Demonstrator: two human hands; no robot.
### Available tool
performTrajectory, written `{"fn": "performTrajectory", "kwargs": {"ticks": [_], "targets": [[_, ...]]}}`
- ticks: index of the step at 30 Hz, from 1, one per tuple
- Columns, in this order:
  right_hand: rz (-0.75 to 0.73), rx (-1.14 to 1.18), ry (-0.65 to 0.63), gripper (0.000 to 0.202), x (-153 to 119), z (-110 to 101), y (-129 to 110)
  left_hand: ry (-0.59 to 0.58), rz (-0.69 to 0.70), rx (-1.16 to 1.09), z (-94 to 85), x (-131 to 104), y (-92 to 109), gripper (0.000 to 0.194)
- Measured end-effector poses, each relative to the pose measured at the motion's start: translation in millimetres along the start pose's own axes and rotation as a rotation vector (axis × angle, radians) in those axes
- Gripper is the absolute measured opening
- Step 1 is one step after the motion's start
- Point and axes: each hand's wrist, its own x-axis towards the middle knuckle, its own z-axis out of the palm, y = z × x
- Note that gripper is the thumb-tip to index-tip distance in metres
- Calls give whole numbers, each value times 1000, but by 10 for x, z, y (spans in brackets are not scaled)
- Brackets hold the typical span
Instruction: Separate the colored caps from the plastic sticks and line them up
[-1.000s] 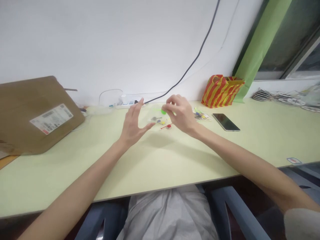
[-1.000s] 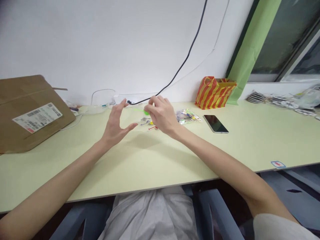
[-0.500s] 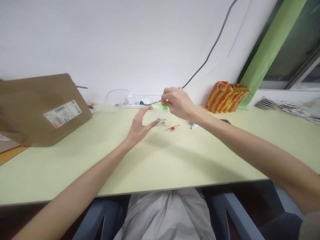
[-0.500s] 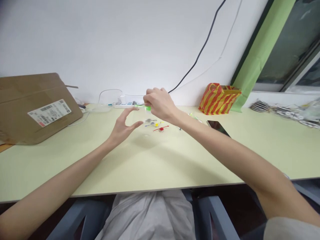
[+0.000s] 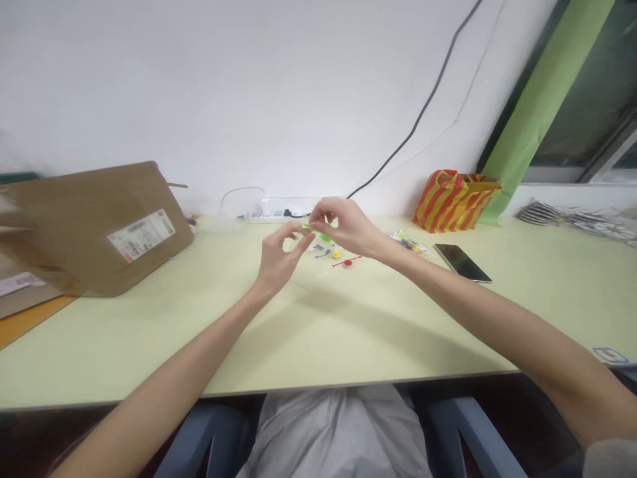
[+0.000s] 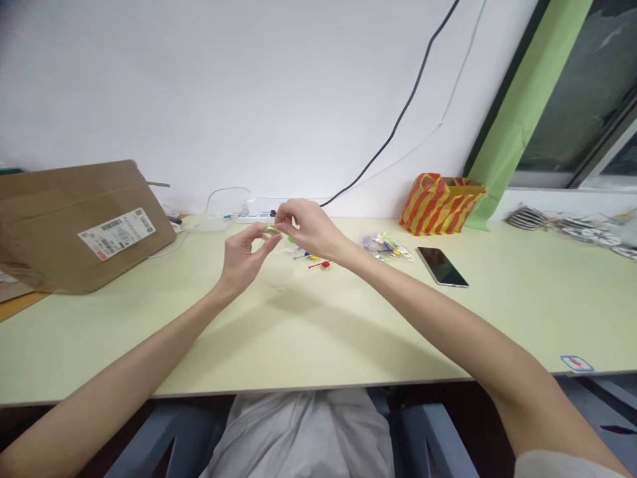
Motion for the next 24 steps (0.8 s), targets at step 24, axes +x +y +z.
{"fn": "performTrajectory", "kwargs": {"ticks": [24], "targets": [[50, -128, 56, 20, 7, 84, 21, -58, 105, 99, -68, 63, 96, 19]]}}
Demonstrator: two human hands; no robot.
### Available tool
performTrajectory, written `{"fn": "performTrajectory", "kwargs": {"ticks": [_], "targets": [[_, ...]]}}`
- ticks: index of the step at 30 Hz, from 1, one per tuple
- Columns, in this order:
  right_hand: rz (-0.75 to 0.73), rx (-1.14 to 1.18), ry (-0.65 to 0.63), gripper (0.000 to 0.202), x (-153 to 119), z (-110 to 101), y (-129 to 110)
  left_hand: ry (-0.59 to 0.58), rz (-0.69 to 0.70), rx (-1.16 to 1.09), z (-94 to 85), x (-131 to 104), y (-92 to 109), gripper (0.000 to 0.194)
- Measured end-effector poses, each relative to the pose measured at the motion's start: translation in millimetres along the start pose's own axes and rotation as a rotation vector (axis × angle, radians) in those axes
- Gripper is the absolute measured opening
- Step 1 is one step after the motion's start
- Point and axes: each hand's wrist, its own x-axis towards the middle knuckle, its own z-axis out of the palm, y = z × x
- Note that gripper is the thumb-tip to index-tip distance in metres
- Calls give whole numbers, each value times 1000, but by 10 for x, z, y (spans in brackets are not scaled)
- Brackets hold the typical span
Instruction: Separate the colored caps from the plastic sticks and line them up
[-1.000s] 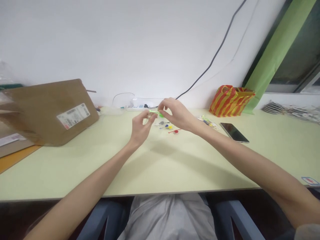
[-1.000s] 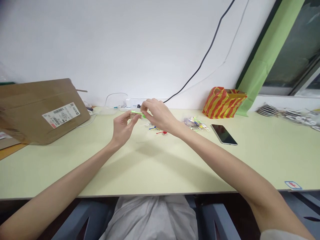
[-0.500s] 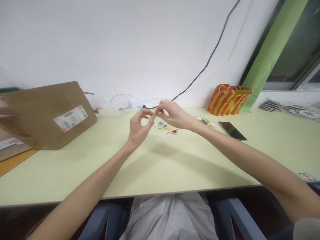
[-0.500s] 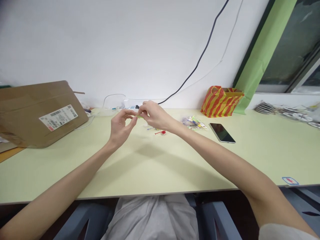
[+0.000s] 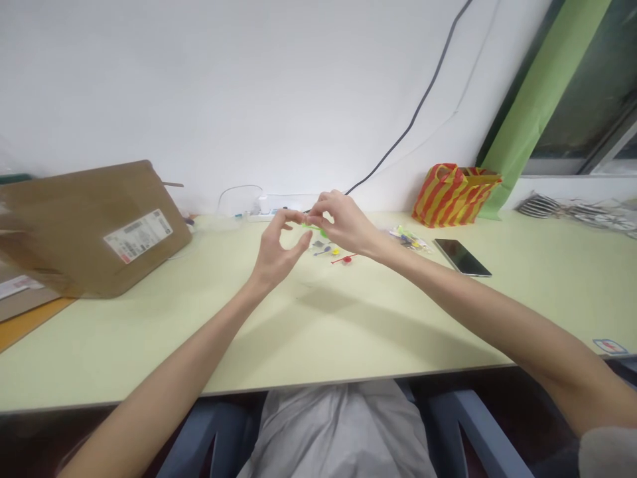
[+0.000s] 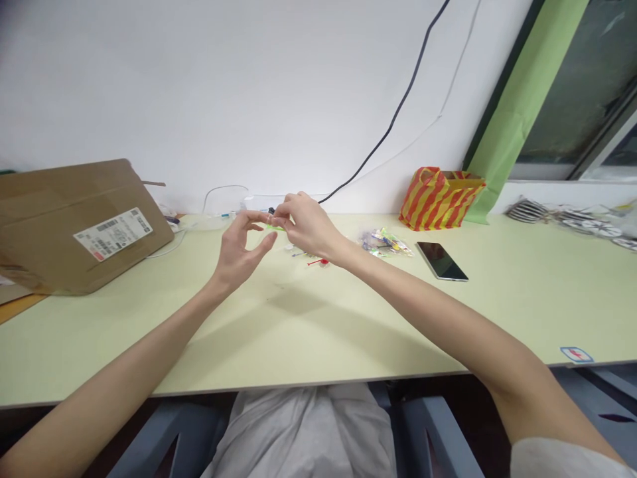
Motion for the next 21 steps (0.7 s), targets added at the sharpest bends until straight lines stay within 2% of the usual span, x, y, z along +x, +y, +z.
{"fn": "performTrajectory", "kwargs": {"ticks": [5, 11, 15, 21], "targets": [[7, -114, -23, 27, -24, 45, -35, 7, -6, 25, -4, -1, 46, 3], [90, -55, 69, 27, -35, 88, -104, -56, 15, 47, -18, 19, 24, 10], [91, -57, 123, 25, -26, 81, -138, -93, 5, 63, -21, 20, -35, 13], [51, -63, 75, 23, 44, -24, -182, -172, -83, 13, -1, -20, -99, 16]]}}
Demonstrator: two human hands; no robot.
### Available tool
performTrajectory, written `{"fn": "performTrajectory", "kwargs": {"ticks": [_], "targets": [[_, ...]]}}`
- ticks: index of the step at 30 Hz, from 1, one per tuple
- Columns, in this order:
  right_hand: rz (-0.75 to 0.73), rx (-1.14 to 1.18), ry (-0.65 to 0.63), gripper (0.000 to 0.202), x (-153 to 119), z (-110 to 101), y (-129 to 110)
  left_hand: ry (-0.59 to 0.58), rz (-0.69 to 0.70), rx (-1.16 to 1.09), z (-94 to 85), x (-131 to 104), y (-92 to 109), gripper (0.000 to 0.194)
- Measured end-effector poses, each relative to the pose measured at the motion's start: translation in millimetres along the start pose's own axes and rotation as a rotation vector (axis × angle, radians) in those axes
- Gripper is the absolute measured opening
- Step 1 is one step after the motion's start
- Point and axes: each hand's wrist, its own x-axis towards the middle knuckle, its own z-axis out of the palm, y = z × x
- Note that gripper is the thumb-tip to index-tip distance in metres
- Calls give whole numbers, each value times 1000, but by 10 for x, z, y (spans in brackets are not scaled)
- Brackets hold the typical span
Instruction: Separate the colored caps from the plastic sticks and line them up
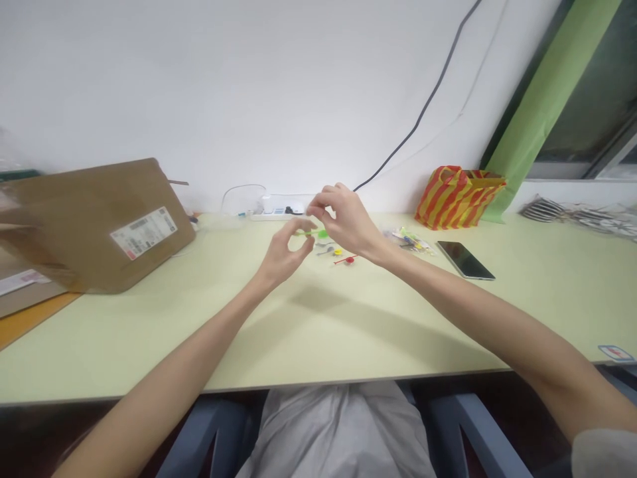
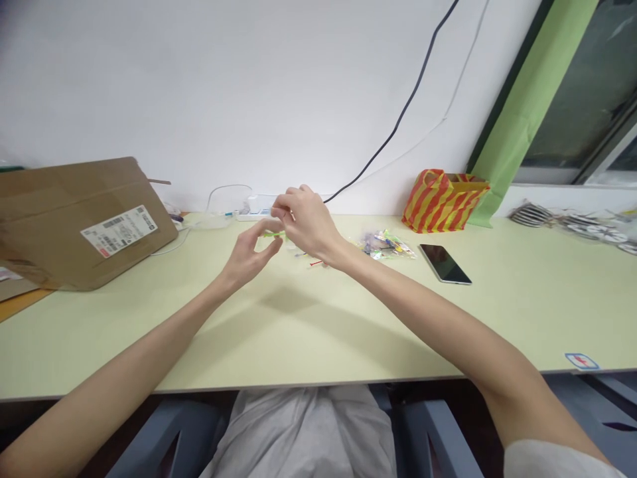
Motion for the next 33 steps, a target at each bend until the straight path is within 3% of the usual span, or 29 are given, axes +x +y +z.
{"fn": "performTrajectory", "kwargs": {"ticks": [6, 10, 13, 19, 24, 27, 30, 33], "targets": [[-23, -87, -46, 22, 103, -106, 119, -77, -47, -45, 48, -31, -35, 25], [-41, -107, -142, 21, 87, -91, 172, 87, -39, -98, 57, -25, -24, 18], [-51, -110, -140, 21, 71, -65, 140, 110, -12, -101, 51, -27, -14, 7], [-25, -142, 27, 28, 210, -72, 140, -32, -78, -68, 89, -57, -117, 11], [-75, -207, 193, 26, 483, -209, 303, -94, -269, -51, 130, -116, -316, 54], [-43, -137, 300, 28, 552, -353, 418, -283, -317, -14, 145, -172, -423, 65], [60, 8, 386, 29, 414, -454, 500, -424, -246, 48, 165, -200, -454, 59], [211, 202, 441, 30, 50, -418, 492, -338, -181, -5, 161, -167, -374, 69]]}}
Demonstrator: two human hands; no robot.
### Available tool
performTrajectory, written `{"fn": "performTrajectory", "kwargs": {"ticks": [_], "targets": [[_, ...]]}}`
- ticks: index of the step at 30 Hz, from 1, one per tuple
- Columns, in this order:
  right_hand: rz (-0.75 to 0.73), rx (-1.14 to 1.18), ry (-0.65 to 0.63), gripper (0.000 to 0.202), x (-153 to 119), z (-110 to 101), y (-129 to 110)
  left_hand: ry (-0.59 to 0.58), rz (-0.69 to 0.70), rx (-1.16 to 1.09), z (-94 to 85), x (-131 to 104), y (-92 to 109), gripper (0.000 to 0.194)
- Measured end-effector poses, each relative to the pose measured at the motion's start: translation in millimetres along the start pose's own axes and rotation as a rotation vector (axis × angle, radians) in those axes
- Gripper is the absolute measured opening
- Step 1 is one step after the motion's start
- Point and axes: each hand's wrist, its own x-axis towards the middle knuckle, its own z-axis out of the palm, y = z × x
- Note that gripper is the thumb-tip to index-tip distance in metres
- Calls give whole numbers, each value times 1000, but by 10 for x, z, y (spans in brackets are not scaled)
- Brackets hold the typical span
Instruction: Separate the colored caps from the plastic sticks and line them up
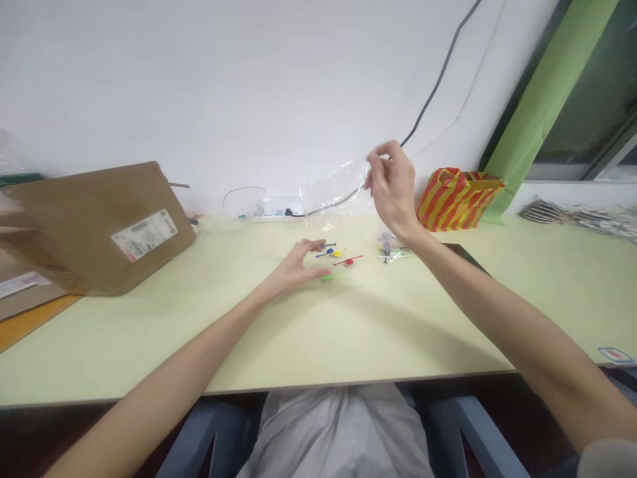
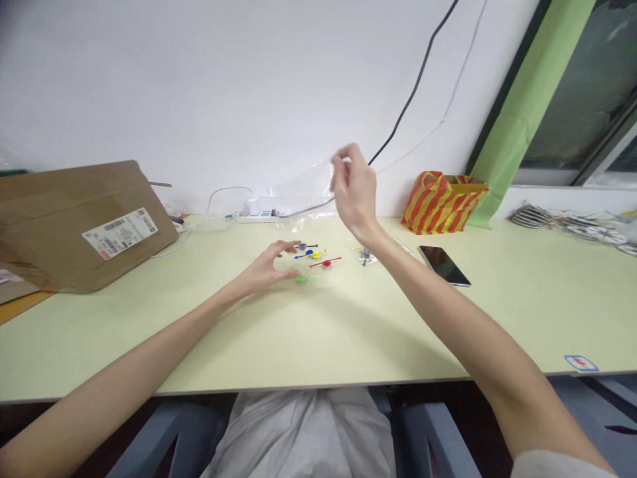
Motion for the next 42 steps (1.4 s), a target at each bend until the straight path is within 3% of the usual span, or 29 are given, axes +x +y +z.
{"fn": "performTrajectory", "kwargs": {"ticks": [2, 5, 7, 9, 12, 15, 24, 35, 39, 42], "targets": [[156, 115, 14, 35, -331, -30, 17, 27, 29, -130, -31, 7, 103, 67], [336, 276, -39, 42, -802, 2, 25, -45, 18, -364, -64, -11, 251, 60], [416, 348, -80, 48, -1002, 43, 31, -56, -4, -442, -52, -30, 304, 50], [477, 424, -126, 60, -1096, 70, 42, 23, -34, -453, -21, -39, 307, 36], [571, 544, -231, 90, -1130, 70, 67, 190, -74, -486, 11, -25, 239, 31], [643, 613, -355, 110, -1165, 62, 106, 265, -112, -537, -1, -3, 153, 32], [642, 661, -543, 112, -1312, 169, 257, 396, -177, -592, -37, 4, 100, 36], [718, 565, -498, 122, -1257, 111, 305, 380, -178, -612, -51, 28, 132, 39], [681, 577, -505, 119, -1227, 99, 268, 422, -159, -607, -60, 58, 67, 37], [625, 546, -494, 109, -1224, 95, 230, 545, -162, -595, -165, 89, -52, 38]]}}
